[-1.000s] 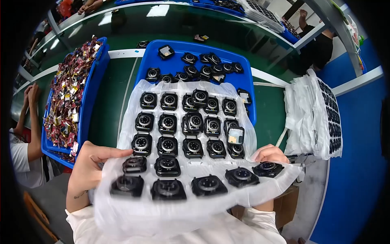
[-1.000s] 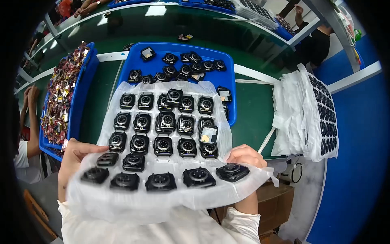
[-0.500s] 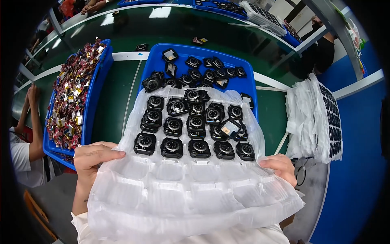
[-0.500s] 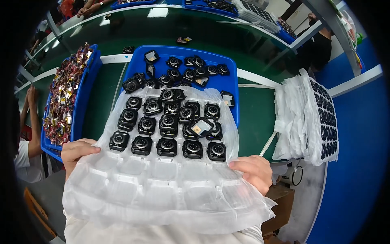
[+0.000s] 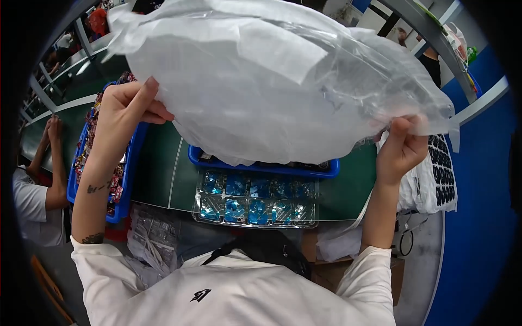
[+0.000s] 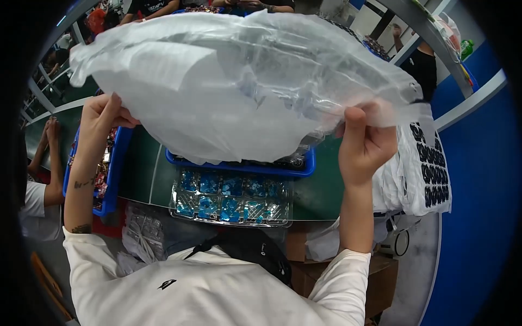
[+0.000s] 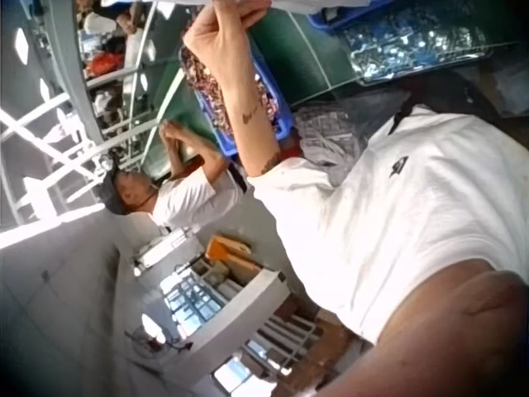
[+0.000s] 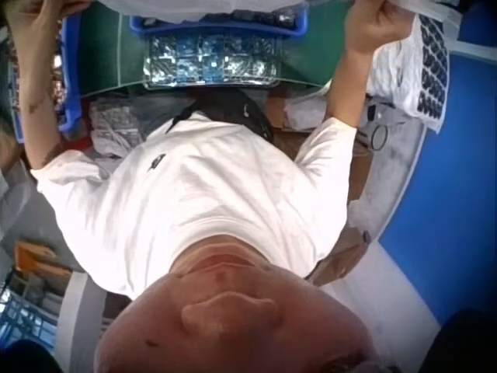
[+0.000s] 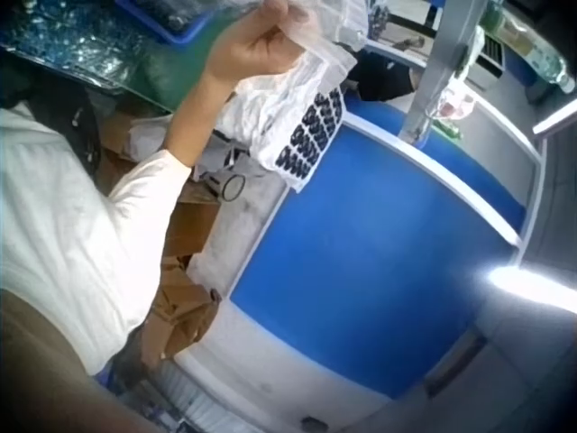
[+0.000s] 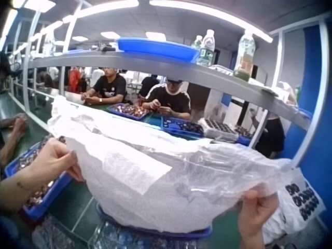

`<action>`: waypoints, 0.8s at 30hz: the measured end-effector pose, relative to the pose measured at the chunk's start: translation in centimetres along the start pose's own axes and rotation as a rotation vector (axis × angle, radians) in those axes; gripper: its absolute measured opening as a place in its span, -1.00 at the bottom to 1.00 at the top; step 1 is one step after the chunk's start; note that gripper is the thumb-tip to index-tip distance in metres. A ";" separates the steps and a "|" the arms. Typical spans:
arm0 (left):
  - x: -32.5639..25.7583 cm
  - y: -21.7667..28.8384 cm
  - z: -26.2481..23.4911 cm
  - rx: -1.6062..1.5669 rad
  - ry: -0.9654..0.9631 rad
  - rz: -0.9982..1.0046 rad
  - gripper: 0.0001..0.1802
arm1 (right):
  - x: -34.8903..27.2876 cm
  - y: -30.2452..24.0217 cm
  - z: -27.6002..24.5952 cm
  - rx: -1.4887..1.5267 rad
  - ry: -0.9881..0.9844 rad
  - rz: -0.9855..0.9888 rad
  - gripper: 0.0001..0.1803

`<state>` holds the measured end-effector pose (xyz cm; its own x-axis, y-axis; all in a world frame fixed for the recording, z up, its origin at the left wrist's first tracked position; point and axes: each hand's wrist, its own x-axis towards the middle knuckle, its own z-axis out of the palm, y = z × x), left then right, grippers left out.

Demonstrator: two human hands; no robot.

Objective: The recorder is assembling small electronic components, specifically camera modules or sensors, and placing them into a tray.

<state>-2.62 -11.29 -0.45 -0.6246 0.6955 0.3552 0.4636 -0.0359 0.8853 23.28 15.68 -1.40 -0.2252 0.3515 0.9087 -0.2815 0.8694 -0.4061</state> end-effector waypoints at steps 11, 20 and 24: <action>5.1 -1.8 0.9 0.002 -0.126 -0.050 -0.67 | 0.1 4.4 1.9 0.302 -0.105 0.411 -0.61; 6.3 -2.7 0.5 0.254 -0.368 -0.112 -0.69 | -2.3 4.6 0.8 0.206 -0.329 0.510 -0.74; 6.3 -1.1 0.4 0.194 -0.240 -0.015 -0.66 | -0.9 5.4 0.8 0.252 -0.254 0.479 -0.76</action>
<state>-6.86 -6.57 0.71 -0.4767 0.8455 0.2405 0.5813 0.0980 0.8078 21.16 19.80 -4.48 -0.5891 0.5629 0.5798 -0.2989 0.5148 -0.8035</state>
